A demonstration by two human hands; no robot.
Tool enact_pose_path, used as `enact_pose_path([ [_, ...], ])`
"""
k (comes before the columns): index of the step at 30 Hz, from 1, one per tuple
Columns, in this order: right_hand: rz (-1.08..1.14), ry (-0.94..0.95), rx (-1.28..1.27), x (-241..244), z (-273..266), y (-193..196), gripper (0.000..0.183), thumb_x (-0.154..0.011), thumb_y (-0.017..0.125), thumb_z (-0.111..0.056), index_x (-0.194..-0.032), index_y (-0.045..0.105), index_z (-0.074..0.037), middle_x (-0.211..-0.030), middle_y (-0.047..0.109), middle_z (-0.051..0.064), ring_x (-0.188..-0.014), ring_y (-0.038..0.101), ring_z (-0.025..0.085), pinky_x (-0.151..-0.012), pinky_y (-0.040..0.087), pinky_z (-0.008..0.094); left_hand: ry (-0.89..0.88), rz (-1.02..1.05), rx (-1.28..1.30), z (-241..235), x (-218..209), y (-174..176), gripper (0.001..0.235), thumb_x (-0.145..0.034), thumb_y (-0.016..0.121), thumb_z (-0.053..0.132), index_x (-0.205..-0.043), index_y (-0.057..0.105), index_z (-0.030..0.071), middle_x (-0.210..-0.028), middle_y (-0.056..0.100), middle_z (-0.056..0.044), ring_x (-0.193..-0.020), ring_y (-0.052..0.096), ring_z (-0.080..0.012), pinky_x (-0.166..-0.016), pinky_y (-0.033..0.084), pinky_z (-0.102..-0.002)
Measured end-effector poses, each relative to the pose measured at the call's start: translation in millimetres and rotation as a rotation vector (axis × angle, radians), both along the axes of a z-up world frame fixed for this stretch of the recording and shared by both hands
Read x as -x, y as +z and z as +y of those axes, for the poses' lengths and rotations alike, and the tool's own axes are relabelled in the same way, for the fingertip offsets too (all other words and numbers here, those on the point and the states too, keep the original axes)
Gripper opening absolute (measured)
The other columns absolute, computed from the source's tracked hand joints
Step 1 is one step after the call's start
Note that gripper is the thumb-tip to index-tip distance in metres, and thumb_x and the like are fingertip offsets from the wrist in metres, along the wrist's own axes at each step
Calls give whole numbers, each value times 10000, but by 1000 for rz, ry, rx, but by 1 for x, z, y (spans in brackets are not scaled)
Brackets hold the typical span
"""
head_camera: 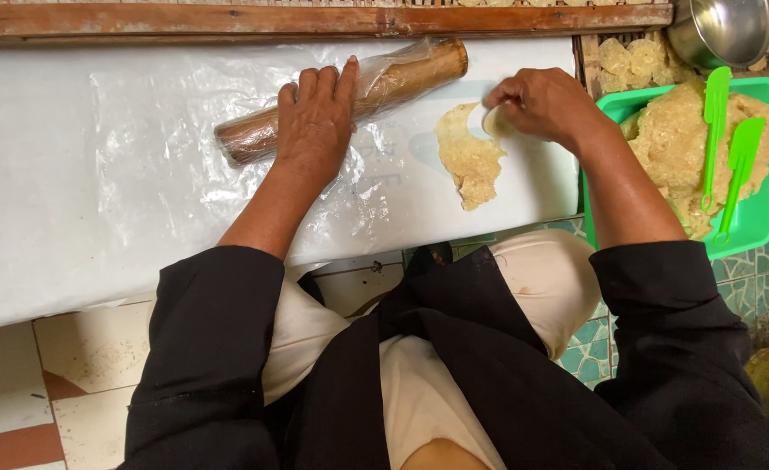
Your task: The person rolls a piece of dough on a white surface using a rolling pin wrapped in plastic. They use a small plastic cup to cut circular shapes from the flattened dough and place them onto a woven tray. The person repeats this process with multiple pieces of dough.
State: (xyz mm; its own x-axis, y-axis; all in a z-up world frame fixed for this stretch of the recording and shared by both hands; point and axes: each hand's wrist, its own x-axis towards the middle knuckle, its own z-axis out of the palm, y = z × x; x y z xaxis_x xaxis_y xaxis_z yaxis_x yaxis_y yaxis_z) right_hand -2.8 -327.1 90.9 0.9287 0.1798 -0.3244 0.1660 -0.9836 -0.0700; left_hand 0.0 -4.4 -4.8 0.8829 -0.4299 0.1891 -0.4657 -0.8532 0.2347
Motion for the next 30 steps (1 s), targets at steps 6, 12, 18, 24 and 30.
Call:
enact_pose_path([
  [6,53,-100,-73,8,-8,8,244,-1004,555,-176,-1050,795,-180,-1043,733,81,-729,624,216,-778,523,396,1,46,-5,0,0,5,802,-824,717,94,-1532,344,26,-1301,543,-160,-1143,461,-325,-960,361,-482],
  [12,67,-261,-199,17,-28,7,204,-1001,593,-125,-1042,791,-149,-701,649,24,-554,477,147,-641,434,333,-10,38,-1,1,2,7,818,-804,724,76,-1529,349,19,-1295,551,-165,-1137,467,-328,-965,365,-487],
  [18,-118,-70,-118,15,-30,-6,222,-1023,649,-152,-1230,726,-147,-1071,642,138,-875,593,254,-827,495,408,-3,55,-18,0,2,7,814,-853,737,195,-1537,332,22,-1323,543,-166,-1168,457,-324,-967,358,-495],
  [24,-215,75,-26,2,-24,-24,253,-982,733,-252,-1207,760,-139,-1038,692,128,-925,627,255,-903,486,433,9,45,-33,0,1,4,833,-831,741,168,-1543,328,37,-1323,543,-157,-1165,461,-322,-966,361,-490],
  [30,-235,48,47,5,-14,-28,179,-879,793,-211,-1050,786,-158,-1066,676,58,-958,646,262,-790,528,445,-4,35,-17,0,1,5,788,-828,691,70,-1534,345,22,-1288,549,-161,-1135,468,-328,-959,363,-487],
])
